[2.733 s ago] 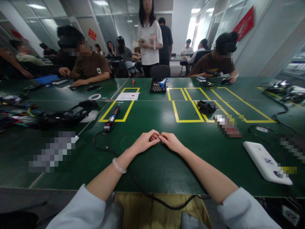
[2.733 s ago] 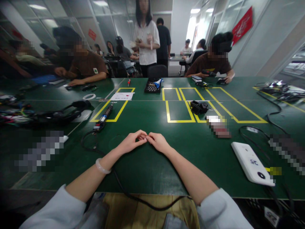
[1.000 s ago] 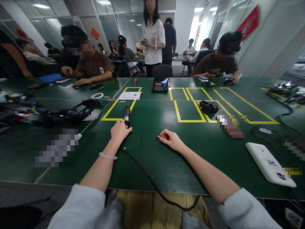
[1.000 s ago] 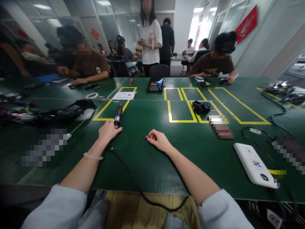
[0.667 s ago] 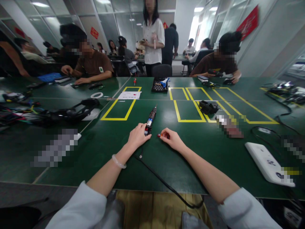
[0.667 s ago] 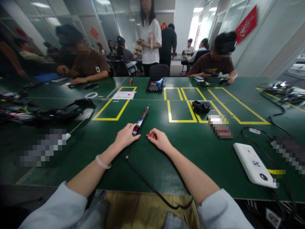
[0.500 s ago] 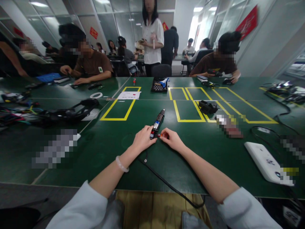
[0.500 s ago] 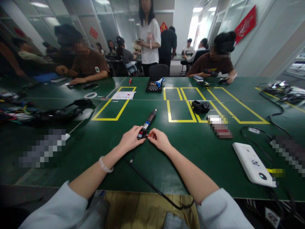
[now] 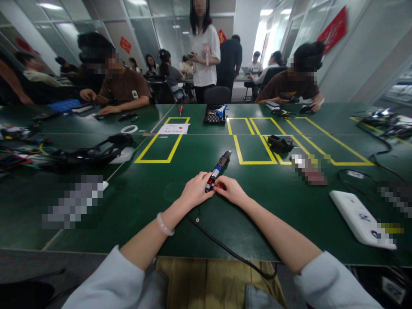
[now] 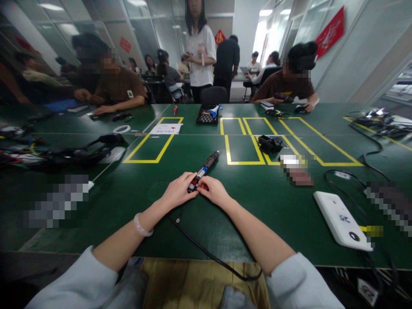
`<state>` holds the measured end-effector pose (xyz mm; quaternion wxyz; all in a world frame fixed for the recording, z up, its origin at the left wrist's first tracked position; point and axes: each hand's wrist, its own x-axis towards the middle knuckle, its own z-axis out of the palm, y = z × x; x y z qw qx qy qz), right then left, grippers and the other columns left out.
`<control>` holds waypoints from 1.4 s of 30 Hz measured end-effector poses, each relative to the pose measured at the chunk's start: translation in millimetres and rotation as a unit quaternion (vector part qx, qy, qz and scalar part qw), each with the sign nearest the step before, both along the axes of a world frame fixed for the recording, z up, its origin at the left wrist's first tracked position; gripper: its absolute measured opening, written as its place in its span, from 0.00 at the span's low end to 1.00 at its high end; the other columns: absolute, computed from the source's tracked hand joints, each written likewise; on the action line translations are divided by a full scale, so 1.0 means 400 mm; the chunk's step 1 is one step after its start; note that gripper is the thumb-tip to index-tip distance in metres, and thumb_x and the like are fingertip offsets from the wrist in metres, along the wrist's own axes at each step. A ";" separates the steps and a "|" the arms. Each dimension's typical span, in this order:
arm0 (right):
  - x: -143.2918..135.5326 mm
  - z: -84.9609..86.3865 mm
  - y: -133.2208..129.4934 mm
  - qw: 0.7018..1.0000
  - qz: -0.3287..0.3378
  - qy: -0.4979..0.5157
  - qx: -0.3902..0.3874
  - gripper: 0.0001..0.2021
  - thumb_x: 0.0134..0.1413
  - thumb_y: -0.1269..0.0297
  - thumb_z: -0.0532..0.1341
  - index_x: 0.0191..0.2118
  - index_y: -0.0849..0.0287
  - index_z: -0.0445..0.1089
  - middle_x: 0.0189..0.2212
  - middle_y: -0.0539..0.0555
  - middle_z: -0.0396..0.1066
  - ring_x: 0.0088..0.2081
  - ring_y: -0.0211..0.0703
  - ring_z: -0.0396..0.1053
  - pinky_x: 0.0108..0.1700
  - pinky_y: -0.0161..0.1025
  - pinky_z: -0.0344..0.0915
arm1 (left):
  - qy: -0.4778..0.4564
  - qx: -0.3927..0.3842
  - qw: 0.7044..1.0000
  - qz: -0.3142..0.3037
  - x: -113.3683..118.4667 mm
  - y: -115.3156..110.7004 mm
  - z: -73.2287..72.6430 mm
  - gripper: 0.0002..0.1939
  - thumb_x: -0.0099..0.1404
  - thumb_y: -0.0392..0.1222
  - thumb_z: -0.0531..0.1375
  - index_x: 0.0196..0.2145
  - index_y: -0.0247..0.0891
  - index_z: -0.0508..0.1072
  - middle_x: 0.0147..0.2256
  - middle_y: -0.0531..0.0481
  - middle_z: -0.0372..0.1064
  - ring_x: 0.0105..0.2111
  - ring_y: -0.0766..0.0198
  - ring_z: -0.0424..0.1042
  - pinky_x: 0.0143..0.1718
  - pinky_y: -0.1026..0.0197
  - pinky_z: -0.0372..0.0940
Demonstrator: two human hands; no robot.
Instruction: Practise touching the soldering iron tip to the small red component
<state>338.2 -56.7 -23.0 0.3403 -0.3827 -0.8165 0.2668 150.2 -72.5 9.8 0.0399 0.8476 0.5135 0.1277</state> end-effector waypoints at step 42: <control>0.023 0.013 0.000 1.000 -0.004 -0.031 -0.004 0.05 0.59 0.69 0.57 0.35 0.58 0.70 0.32 0.52 0.72 0.34 0.40 0.67 0.38 0.36 0.61 | 0.042 0.059 0.900 0.430 -0.432 0.163 0.003 0.23 0.63 0.48 0.57 0.54 0.41 0.66 0.54 0.38 0.61 0.50 0.45 0.64 0.46 0.49 0.63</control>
